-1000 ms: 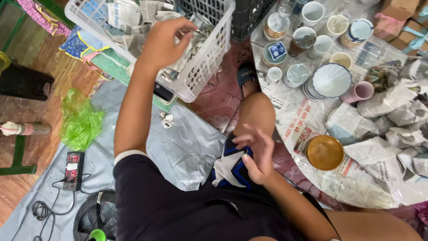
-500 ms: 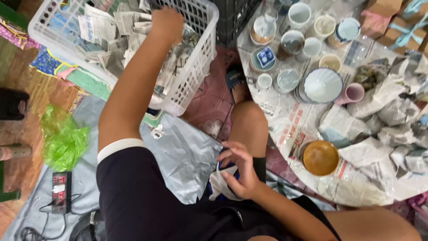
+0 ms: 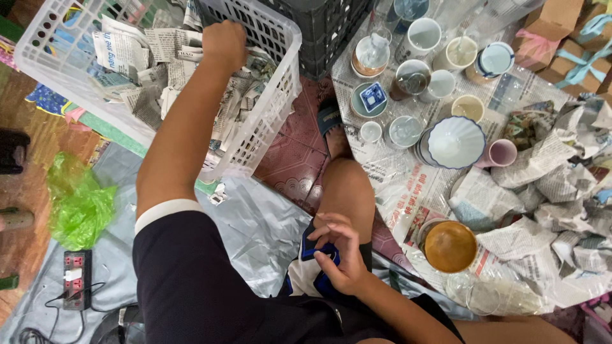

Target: The person sits on the floor and wraps various small dishes and cups in newspaper. They pick up items from a nearby table, fold newspaper around each one, and place the wrapped items into a white plastic basket. The process is repeated for multiple items including bowls, cups, and a glass.

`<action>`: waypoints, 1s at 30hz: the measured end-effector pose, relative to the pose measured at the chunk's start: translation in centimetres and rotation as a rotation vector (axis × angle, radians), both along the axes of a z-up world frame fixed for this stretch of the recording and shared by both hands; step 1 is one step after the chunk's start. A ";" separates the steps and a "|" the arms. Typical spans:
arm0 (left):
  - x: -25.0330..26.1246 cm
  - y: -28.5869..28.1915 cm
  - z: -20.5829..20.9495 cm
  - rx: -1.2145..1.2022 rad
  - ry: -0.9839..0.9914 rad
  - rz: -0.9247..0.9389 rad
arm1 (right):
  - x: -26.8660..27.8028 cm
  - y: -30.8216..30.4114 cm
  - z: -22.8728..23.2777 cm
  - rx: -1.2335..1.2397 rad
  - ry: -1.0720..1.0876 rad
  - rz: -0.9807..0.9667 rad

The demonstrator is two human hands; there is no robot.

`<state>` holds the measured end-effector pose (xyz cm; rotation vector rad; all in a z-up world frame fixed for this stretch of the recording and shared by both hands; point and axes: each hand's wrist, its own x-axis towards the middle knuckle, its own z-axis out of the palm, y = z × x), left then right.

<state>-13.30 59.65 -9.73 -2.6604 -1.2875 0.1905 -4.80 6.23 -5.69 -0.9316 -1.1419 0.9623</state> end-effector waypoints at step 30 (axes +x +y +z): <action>-1.5 -35.9 17.0 -0.698 -1.367 -0.633 | 3.7 -6.7 0.6 0.095 -0.054 -0.246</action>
